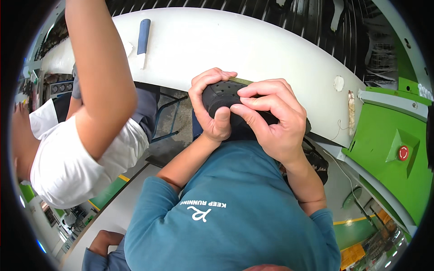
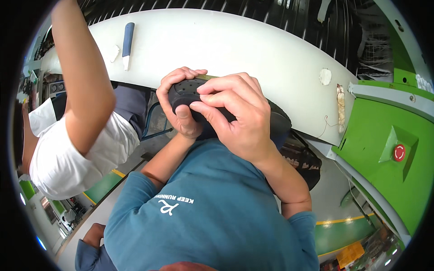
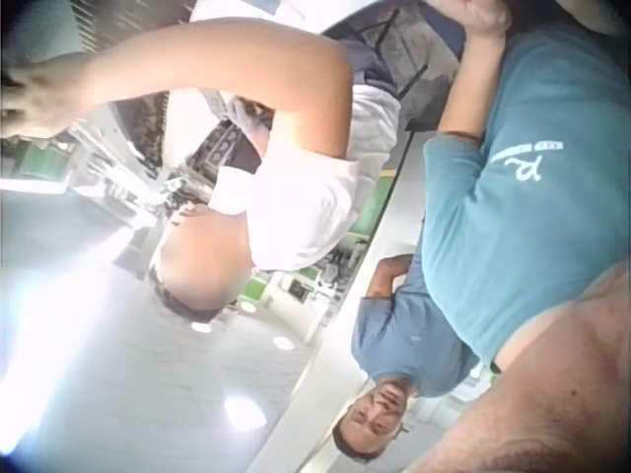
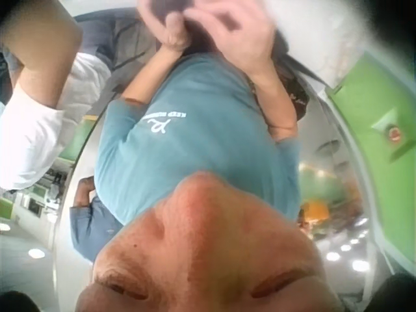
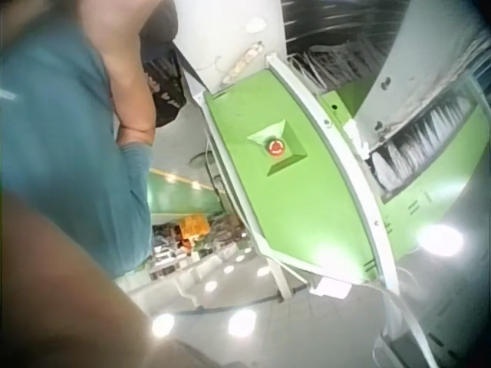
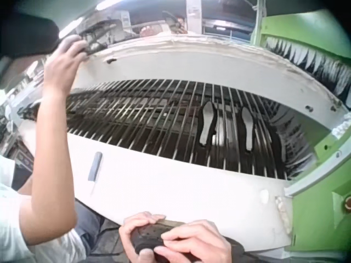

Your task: The person assembles a black slip-on shoe by hand, inserting a gray insole and pressing the upper onto the sole. They repeatedly inspect the shoe, rotate it, and use a small tool to adjust or clean the sole area. The process is repeated for multiple shoes on a factory line.

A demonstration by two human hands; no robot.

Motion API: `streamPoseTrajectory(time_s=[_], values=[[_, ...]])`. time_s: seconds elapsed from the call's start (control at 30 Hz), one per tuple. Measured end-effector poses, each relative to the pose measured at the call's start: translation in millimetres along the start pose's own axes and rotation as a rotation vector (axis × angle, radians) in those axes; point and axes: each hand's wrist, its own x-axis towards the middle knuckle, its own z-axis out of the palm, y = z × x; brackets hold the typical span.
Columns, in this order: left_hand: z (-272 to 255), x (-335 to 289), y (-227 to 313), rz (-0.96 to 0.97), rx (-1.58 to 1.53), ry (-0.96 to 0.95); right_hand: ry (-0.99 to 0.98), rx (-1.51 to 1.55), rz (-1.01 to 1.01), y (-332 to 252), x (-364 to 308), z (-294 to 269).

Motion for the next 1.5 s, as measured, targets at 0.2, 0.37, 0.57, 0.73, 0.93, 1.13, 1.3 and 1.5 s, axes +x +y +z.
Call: streamPoseTrajectory(time_s=[0.2,0.37,0.57,0.73,0.93,1.13,1.3,1.5], values=[[-12.5,8.9,5.8,-0.044,0.038,-0.145,-0.02,0.052,-0.01,9.9,2.8,-0.4],[-6.8,5.1,9.3,-0.067,0.002,-0.072,-0.053,0.057,-0.058,12.0,2.4,-1.7],[-1.7,-3.4,18.2,-0.076,0.057,-0.043,-0.068,0.01,-0.201,18.2,3.8,-3.9],[2.5,3.2,15.7,-0.135,0.018,0.009,-0.065,-0.082,-0.036,12.3,10.9,-5.1],[1.2,-0.2,7.0,-0.087,-0.003,0.031,-0.092,-0.241,0.159,-4.4,16.4,-12.6],[-5.3,-11.1,8.8,0.064,0.268,-0.118,-0.101,-0.373,0.097,17.9,-22.6,-60.3],[-1.7,-9.2,13.0,0.007,0.281,-0.164,-0.058,-0.31,0.036,29.7,-32.2,-70.2],[9.2,-1.9,30.0,-0.068,0.34,-0.183,-0.053,-0.275,0.043,36.8,-29.9,-71.9]])
